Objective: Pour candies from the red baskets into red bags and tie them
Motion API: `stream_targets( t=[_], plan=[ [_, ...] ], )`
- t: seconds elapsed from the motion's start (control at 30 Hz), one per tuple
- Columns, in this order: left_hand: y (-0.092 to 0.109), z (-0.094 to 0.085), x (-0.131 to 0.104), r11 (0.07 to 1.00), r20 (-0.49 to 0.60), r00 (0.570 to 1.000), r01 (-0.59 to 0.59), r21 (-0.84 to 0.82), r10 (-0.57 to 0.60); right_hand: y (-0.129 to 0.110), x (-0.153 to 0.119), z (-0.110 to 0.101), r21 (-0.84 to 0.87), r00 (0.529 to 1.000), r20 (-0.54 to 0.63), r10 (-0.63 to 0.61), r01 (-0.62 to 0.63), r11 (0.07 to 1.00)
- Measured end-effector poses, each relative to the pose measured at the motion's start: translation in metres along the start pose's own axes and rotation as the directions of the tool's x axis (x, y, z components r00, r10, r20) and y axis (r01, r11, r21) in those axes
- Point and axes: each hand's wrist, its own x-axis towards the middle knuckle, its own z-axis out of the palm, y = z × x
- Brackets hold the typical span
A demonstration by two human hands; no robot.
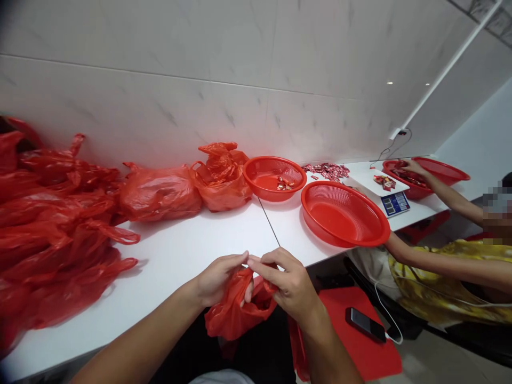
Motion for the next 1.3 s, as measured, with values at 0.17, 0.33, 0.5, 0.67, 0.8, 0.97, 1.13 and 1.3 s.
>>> stream_targets(
  t=[0.17,0.33,0.5,0.67,0.8,0.97,1.13,1.3],
  plan=[
    [0.027,0.015,-0.007,0.943,-0.046,0.966,-0.238,0.233,0.255,-0.009,0.024,0.003,-0.138,0.978,-0.04,-0.206,0.199,0.97],
    [0.056,0.015,-0.034,0.611,-0.179,0.769,-0.319,0.724,0.614,0.002,0.037,-0.007,-0.276,0.985,-0.016,-0.172,0.161,0.948],
    [0.053,-0.054,-0.068,0.46,-0.358,0.49,-0.101,0.882,0.795,0.044,-0.006,-0.02,-0.394,0.983,0.015,0.185,-0.164,0.904],
    [0.018,-0.087,-0.082,0.574,-0.43,0.586,-0.076,0.815,0.687,0.062,-0.048,-0.018,-0.097,0.823,0.189,0.536,-0.528,0.844],
    [-0.002,-0.061,-0.065,0.507,-0.272,0.673,-0.176,0.844,0.687,0.044,-0.033,0.002,0.138,0.857,0.15,0.493,-0.512,0.848],
    [-0.017,-0.033,-0.036,0.312,0.026,0.868,-0.206,0.928,0.496,0.016,0.002,0.048,0.222,0.864,0.314,0.394,-0.47,0.854],
    [-0.021,-0.037,-0.03,0.173,0.133,0.918,-0.21,0.962,0.374,0.003,0.014,0.056,0.119,0.856,0.352,0.378,-0.442,0.889],
    [-0.02,-0.052,-0.041,0.216,-0.004,0.932,-0.08,0.973,0.361,0.041,0.005,0.035,0.232,0.918,0.216,0.332,-0.379,0.896]
  ],
)
